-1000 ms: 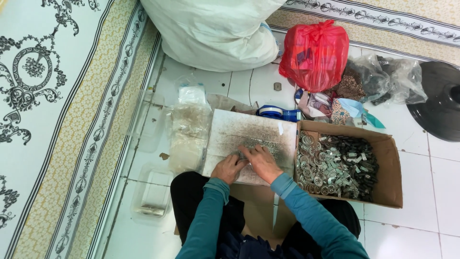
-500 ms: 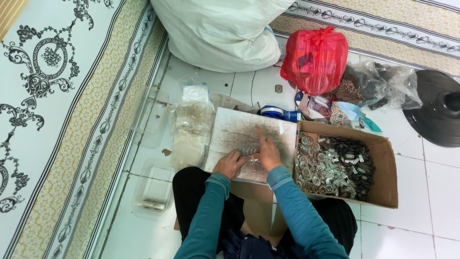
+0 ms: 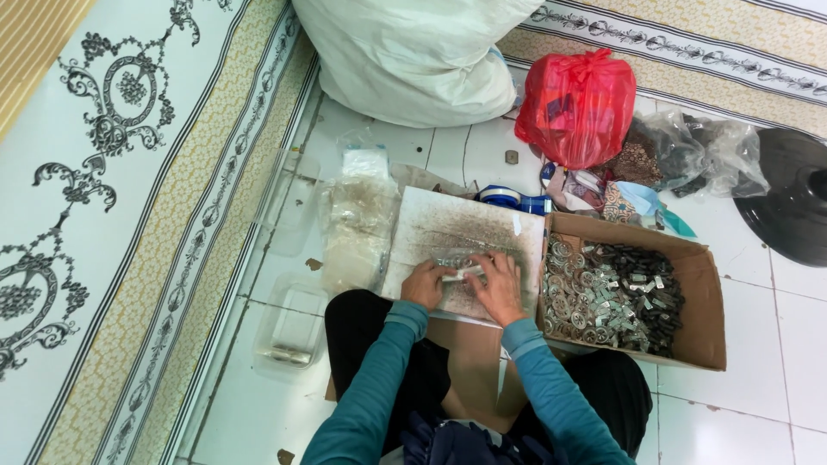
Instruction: The person sits on the floor and repeatedly picks small metal parts from a cardboard box, places them into small clear plastic bags, and seals the bags using a roll of tape. The person then sets the filled bags aside and repeats the process with more parts.
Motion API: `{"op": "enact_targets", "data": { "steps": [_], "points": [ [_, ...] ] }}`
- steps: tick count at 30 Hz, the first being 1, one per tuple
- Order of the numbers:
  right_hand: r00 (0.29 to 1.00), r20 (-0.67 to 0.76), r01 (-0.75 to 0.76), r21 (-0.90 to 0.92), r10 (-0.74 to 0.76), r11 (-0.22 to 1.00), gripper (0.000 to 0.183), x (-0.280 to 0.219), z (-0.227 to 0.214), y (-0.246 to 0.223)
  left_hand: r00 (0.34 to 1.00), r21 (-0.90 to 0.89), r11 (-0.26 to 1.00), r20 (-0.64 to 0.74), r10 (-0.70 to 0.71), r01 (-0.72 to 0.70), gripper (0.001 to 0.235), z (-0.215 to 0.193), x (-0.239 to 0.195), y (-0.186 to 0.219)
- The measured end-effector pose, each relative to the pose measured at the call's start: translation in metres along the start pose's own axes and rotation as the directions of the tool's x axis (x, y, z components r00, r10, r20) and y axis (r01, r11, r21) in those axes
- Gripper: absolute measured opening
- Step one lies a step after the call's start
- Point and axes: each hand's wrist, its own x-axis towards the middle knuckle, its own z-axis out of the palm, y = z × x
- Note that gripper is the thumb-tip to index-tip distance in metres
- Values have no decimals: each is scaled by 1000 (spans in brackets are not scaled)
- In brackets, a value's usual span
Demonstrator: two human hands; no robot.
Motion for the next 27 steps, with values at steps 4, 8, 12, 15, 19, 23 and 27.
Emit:
{"op": "enact_targets", "data": {
  "steps": [4,8,12,15,19,23,27],
  "points": [
    [965,-3,260,-161,-264,952,39,-9,14,-17,975,-189,966,168,-146,177,33,-40,-2,6],
    [876,-104,450,-181,-472,875,15,7,35,-47,968,-290,925,118,-220,246,32,-74,-10,-23],
    [774,-220,582,-123,-594,804,11,29,56,-116,947,-329,900,-48,-318,286,31,-151,-49,-41],
    [776,-218,612,32,-592,790,5,36,60,-194,904,-394,870,-182,-388,294,31,-206,-89,-65],
    [795,-108,604,224,-597,765,1,29,90,-265,817,-439,822,-276,-507,362,28,-251,-142,-103],
    [812,141,446,475,-566,759,4,11,140,-306,710,-417,787,-364,-603,454,28,-245,-181,-164],
    [760,271,440,455,-591,774,7,-8,196,-307,610,-377,723,-388,-691,579,32,-210,-208,-197]
  ]
}}
